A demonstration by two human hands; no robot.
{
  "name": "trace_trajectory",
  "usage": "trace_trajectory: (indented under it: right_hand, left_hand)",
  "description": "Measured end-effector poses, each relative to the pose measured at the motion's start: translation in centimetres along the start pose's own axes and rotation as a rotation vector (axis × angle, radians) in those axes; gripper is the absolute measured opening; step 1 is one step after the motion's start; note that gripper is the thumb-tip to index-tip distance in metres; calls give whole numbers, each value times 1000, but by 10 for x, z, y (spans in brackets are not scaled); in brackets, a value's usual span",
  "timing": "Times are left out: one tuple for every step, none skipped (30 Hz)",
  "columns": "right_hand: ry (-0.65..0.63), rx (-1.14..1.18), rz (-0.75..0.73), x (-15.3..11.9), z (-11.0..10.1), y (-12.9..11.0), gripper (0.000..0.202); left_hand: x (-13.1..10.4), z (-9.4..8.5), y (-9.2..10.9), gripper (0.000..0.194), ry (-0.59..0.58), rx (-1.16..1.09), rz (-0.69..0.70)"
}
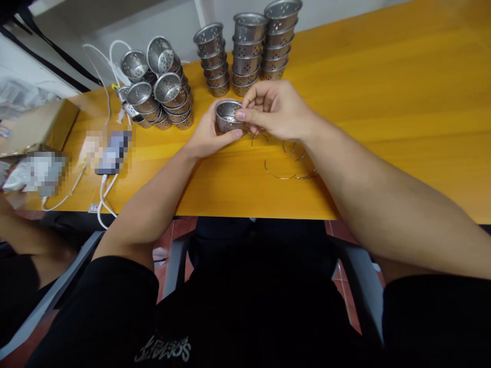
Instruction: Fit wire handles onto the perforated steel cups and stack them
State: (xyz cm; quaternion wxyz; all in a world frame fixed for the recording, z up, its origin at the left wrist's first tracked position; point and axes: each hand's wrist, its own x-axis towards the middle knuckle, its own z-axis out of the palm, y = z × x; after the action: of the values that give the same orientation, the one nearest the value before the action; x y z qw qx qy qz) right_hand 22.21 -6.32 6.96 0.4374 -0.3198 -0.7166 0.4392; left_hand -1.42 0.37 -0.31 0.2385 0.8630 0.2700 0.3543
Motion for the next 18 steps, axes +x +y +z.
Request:
trace_trajectory:
  right_hand:
    - [-3,-10,3,0,-1,1,69]
    - [-6,-24,8,1,-1,2,70]
    - [-7,-40,14,1,-1,3,71]
    - [-7,-54,20,1,-1,3,73]
    - [-6,-65,24,2,0,3,74]
    - [-6,-71,27,2,0,3,75]
    - [-6,-71,28,2,1,3,75]
    - [-8,-69,29,1,2,3,75]
    - [-10,-65,31,1,2,3,74]
    - [-10,-61,34,1,3,2,74]
    - [-10,-56,35,1,3,2,73]
    - [-7,-52,35,1,4,3,71]
    - [-2,-51,31,1,4,3,70]
    - [2,-55,22,1,4,4,69]
    - [10,-65,5,1,4,5,68]
    - [24,-81,-18,2,4,6,67]
    - [45,-103,-43,2,3,7,67]
    - [72,-128,-67,2,3,7,68]
  left_hand:
    - [0,0,0,75,-7,2,1]
    - [0,-1,1,76,-15,3,0]
    - [0,-2,1,77,-22,1,-4]
    - [0,-2,2,78,-24,-4,-10]
    - [0,-2,3,79,-24,-11,-17]
    - [0,-3,4,79,-24,-19,-26]
    - [0,-3,4,80,-24,-28,-33]
    - [0,-2,5,80,-22,-36,-38]
    - [0,-2,5,80,-22,-42,-41]
    - [0,-2,4,81,-23,-47,-43]
    - [0,-2,4,81,-26,-51,-45]
    - [0,-2,4,81,-30,-52,-44]
    - [0,-2,3,82,-34,-49,-42]
    - [-1,-2,3,82,-36,-39,-36]
    - [-1,-2,3,83,-34,-27,-28]
    - [-1,-2,2,84,-28,-16,-19]
    - [-1,-2,2,85,-19,-11,-11]
    - [-1,-1,2,88,-6,-12,-6]
